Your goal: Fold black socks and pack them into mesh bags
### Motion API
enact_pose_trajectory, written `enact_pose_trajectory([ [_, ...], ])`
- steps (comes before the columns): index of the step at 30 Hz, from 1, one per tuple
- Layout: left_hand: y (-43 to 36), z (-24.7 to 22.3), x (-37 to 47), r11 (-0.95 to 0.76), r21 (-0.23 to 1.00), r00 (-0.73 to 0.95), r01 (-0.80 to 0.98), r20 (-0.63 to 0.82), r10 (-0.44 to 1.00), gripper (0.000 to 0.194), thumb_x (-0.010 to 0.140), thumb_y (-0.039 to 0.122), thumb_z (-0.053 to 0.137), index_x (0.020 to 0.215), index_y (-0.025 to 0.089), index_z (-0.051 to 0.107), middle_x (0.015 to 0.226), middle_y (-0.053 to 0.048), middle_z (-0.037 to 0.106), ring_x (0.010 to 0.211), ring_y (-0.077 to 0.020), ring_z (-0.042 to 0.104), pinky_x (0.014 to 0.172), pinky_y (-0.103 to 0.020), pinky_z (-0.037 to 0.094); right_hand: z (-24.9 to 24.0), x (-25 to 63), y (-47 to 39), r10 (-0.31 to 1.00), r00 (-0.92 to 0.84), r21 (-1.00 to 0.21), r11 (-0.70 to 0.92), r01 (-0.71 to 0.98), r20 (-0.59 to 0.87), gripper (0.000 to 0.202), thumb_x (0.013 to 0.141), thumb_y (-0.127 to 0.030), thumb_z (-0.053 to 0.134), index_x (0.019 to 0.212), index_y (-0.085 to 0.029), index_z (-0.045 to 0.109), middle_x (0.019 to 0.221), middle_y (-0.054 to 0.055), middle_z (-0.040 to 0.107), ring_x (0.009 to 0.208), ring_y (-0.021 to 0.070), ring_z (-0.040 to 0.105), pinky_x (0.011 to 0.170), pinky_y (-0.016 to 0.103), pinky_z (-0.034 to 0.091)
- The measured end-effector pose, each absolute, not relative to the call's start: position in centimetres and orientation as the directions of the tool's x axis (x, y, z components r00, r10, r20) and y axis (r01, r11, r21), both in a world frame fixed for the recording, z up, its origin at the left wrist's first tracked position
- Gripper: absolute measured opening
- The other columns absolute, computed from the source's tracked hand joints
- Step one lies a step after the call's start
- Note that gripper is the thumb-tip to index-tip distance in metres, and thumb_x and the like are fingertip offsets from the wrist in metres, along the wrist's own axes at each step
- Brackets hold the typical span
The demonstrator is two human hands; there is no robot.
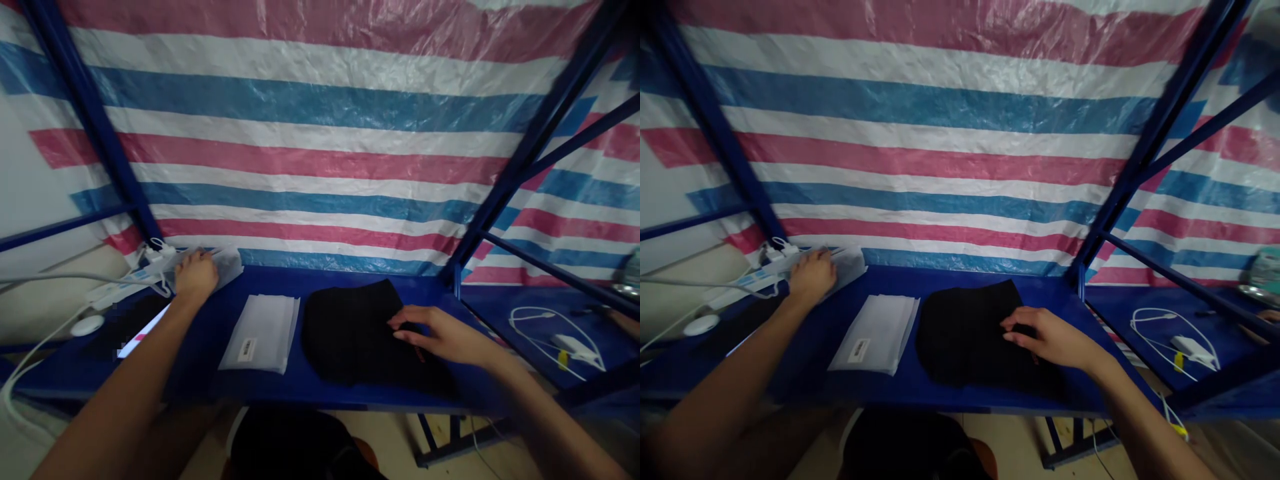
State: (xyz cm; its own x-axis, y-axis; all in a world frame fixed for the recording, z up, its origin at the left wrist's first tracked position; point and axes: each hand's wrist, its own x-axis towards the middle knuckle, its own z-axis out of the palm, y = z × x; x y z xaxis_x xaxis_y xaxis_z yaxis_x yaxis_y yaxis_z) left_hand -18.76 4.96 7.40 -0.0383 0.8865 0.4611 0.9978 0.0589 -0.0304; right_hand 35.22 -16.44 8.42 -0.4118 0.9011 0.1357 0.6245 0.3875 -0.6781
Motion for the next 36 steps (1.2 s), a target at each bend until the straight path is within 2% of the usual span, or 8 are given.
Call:
enact_pose_trajectory([
  [4,5.3,7.4,-19.5,0.036,-0.099,0.019,0.994,0.504,0.863,0.028,0.102,0.027,0.051,0.114,0.013,0.072,0.132,-0.017,0.067,0.128,-0.0379,0.056,0.105,-0.049,0.047,11.3,30.8,-12.9,0.782,-0.559,-0.617,0.590,0.521,0.276,0.024,0.100,-0.044,0.071,0.120,-0.032,0.081,0.113,0.005,0.081,0.103,0.0272,0.074,0.098,0.042,0.059],
  [8,5.4,7.3,-16.7,-0.192,0.059,0.141,0.980,0.481,0.865,0.030,0.104,0.027,0.048,0.112,0.016,0.075,0.125,-0.013,0.073,0.115,-0.0292,0.065,0.102,-0.040,0.048,11.7,26.5,-7.8,0.725,-0.610,-0.572,0.661,0.486,0.319,0.022,0.102,-0.039,0.068,0.118,-0.030,0.080,0.114,0.003,0.081,0.106,0.0264,0.074,0.100,0.042,0.057],
  [12,5.4,6.5,-12.2,-0.418,0.170,0.321,0.892,0.413,0.853,0.031,0.102,0.028,0.050,0.113,0.022,0.078,0.130,-0.010,0.075,0.116,-0.0278,0.069,0.102,-0.037,0.050,7.9,22.2,-1.2,0.826,-0.456,-0.593,0.557,0.581,0.330,0.041,0.102,-0.016,0.056,0.141,-0.023,0.068,0.122,0.009,0.079,0.109,0.0250,0.074,0.100,0.041,0.056],
  [15,4.9,5.8,-9.0,-0.439,0.207,0.354,0.874,0.348,0.868,0.026,0.097,0.024,0.055,0.106,0.022,0.079,0.123,-0.011,0.077,0.114,-0.0295,0.070,0.100,-0.037,0.051,4.2,19.4,2.6,0.895,-0.301,-0.592,0.443,0.673,0.328,0.063,0.092,-0.007,0.066,0.154,-0.017,0.057,0.134,0.016,0.073,0.109,0.0265,0.074,0.104,0.042,0.054],
  [21,3.5,4.7,-6.1,-0.416,0.325,0.290,0.849,0.372,0.882,0.024,0.090,0.016,0.061,0.106,0.021,0.078,0.117,-0.013,0.074,0.111,-0.0327,0.069,0.104,-0.043,0.050,0.3,16.7,4.3,0.889,-0.254,-0.591,0.445,0.673,0.381,0.029,0.103,-0.020,0.062,0.128,-0.017,0.076,0.121,0.014,0.080,0.113,0.0303,0.075,0.105,0.041,0.054],
  [26,2.4,3.6,-4.2,-0.644,0.419,0.466,0.639,0.456,0.759,0.030,0.094,0.019,0.062,0.120,0.026,0.077,0.128,-0.011,0.071,0.127,-0.0318,0.061,0.119,-0.047,0.041,-0.9,16.5,3.1,0.829,-0.270,-0.546,0.533,0.646,0.491,0.025,0.105,-0.029,0.063,0.124,-0.024,0.079,0.119,0.010,0.082,0.108,0.0290,0.077,0.100,0.038,0.056],
  [33,0.9,2.2,-3.4,-0.609,0.546,0.369,0.574,0.492,0.789,0.020,0.098,0.023,0.061,0.107,0.025,0.079,0.120,-0.012,0.073,0.123,-0.0324,0.061,0.119,-0.048,0.039,-0.5,16.8,2.0,0.780,-0.421,-0.363,0.600,0.713,0.463,0.027,0.110,-0.026,0.055,0.123,-0.024,0.078,0.117,0.010,0.081,0.105,0.0275,0.077,0.093,0.033,0.054],
  [36,0.8,2.0,-3.8,-0.619,0.517,0.373,0.591,0.505,0.778,0.020,0.102,0.030,0.060,0.105,0.026,0.080,0.116,-0.011,0.075,0.118,-0.0315,0.063,0.116,-0.047,0.041,0.1,17.0,1.5,0.782,-0.426,-0.326,0.592,0.737,0.455,0.025,0.111,-0.031,0.054,0.116,-0.023,0.077,0.110,0.009,0.081,0.100,0.0241,0.076,0.090,0.030,0.052],
])
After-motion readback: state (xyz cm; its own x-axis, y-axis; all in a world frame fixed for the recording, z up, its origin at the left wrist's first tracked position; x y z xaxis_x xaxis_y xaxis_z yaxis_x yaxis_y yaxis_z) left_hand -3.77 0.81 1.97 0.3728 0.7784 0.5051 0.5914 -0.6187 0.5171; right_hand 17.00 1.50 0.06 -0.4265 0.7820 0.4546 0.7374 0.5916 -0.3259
